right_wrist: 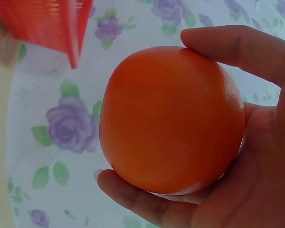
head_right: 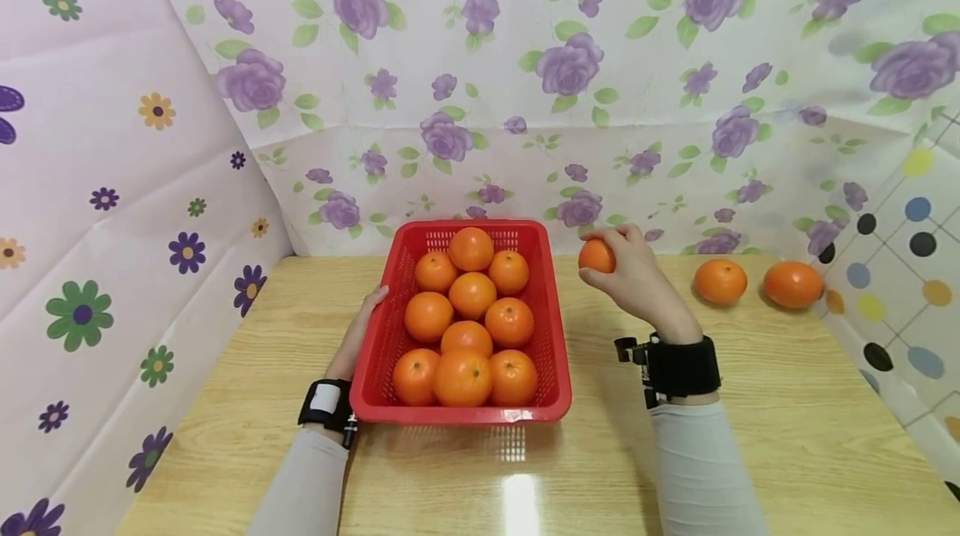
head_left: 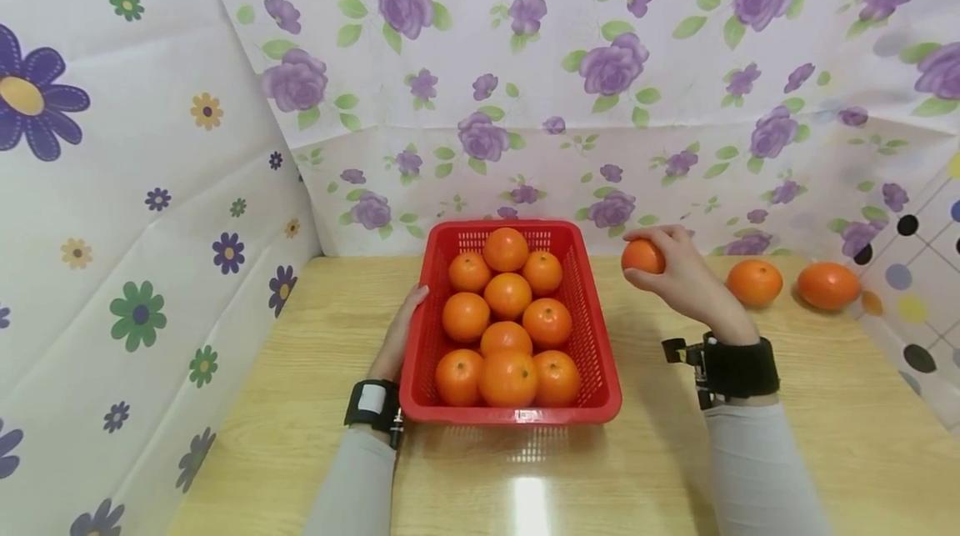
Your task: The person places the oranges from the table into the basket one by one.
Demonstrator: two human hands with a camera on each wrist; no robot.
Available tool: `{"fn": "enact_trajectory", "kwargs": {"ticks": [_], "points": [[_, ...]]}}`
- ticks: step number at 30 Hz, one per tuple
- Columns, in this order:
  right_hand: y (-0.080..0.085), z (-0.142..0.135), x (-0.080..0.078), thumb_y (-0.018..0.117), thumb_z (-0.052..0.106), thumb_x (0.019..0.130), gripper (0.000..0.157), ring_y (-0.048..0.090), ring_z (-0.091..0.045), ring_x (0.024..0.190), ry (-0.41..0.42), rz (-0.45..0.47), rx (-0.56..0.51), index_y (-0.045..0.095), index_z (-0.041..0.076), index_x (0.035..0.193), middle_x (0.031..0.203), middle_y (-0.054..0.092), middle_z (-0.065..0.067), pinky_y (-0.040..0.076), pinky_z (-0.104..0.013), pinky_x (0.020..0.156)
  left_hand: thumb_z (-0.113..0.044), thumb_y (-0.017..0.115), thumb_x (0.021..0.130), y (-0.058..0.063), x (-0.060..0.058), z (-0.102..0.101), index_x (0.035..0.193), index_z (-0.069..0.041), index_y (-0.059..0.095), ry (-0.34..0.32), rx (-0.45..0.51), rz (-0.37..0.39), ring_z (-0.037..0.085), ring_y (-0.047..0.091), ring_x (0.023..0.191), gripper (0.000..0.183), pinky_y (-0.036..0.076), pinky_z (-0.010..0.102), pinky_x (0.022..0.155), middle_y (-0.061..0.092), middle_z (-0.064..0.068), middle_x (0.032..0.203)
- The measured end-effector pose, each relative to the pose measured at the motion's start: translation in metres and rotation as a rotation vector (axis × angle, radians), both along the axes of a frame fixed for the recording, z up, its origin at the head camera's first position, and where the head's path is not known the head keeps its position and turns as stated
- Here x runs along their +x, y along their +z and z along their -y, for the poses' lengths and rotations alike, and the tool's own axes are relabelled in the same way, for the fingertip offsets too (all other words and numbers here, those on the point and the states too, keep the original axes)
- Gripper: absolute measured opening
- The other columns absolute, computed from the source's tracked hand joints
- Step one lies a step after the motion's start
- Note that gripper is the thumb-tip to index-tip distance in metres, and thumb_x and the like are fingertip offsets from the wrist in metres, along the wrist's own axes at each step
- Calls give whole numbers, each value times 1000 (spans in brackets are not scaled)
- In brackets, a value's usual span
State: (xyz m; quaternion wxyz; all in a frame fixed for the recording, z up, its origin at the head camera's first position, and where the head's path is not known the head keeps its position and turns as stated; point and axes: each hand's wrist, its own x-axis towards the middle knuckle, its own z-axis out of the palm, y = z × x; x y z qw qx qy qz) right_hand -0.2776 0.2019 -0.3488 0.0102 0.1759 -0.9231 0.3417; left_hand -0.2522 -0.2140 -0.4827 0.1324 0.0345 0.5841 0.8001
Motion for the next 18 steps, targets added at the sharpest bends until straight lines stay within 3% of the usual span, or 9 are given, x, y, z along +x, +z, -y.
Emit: {"fn": "enact_trajectory", "kwargs": {"ticks": [3, 10, 18], "points": [[6, 7, -2, 68, 22, 101, 52, 55, -46, 109, 16, -3, 5, 51, 8, 147, 141, 35, -31, 53, -60, 89, -58, 46, 104, -7, -4, -3, 164, -37, 24, 47, 9, -4, 28, 38, 146, 68, 31, 54, 120, 34, 4, 165], [9, 26, -11, 69, 19, 99, 49, 54, -41, 108, 76, 23, 19, 54, 10, 145, 135, 41, -26, 52, -51, 87, -59, 43, 106, -8, -8, 1, 165, -38, 20, 5, 0, 4, 27, 34, 148, 67, 30, 53, 121, 27, 6, 169], [17, 51, -15, 70, 18, 97, 45, 56, -40, 106, 138, 5, 41, 57, 11, 140, 134, 42, -24, 56, -52, 87, -59, 44, 106, -8, -8, -1, 164, -40, 23, 28, -4, 27, 27, 36, 147, 64, 31, 53, 120, 30, 4, 167]]}}
